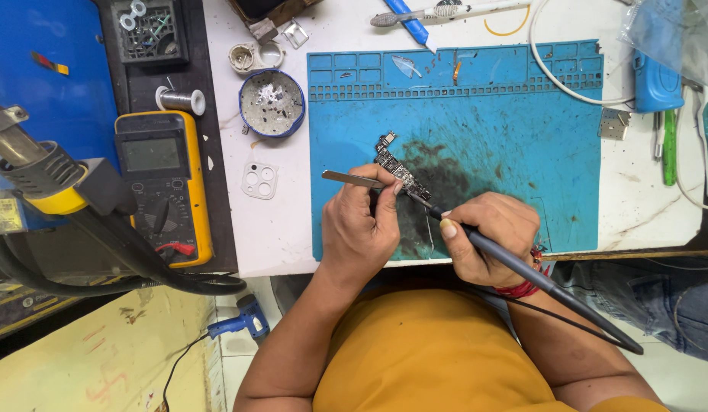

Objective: The person solders components on a disassembled phone motherboard on a repair mat, holding the board with tweezers and a soldering iron. They briefly lift the opened phone to check the board inside, then resume soldering the motherboard for the rest of the clip.

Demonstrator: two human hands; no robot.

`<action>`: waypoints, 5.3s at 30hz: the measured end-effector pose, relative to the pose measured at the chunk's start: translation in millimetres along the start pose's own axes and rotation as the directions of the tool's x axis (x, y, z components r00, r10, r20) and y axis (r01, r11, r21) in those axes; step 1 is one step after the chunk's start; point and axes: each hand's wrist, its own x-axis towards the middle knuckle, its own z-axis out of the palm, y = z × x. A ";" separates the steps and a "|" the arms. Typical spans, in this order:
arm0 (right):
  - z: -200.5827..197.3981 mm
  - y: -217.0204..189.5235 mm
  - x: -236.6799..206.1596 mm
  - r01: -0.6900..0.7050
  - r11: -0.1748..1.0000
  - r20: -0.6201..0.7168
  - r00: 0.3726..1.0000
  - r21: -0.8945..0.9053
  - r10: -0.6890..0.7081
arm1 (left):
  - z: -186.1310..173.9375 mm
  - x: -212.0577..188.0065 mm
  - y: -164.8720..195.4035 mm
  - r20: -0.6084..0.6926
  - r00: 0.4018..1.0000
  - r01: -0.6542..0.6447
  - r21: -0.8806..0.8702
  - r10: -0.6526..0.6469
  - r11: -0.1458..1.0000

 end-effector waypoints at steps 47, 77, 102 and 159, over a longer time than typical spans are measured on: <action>0.0 -1.7 0.6 -0.008 1.000 -0.007 1.000 0.003 0.008 | 0.2 -0.6 0.4 -0.008 1.000 0.002 0.005 -0.002 1.000; 4.8 -9.1 11.2 -0.113 0.991 0.087 0.989 -0.068 0.119 | -0.2 -2.2 -0.2 -0.060 0.998 0.012 0.011 -0.011 1.000; 3.0 3.5 -2.7 -0.042 0.998 0.080 0.996 0.050 0.038 | -0.8 3.5 2.0 -0.017 0.993 0.115 -0.076 -0.117 0.990; 0.1 2.4 0.0 -0.033 0.997 0.107 0.994 0.066 0.026 | -0.2 3.1 1.8 -0.016 0.994 0.109 -0.057 -0.110 0.992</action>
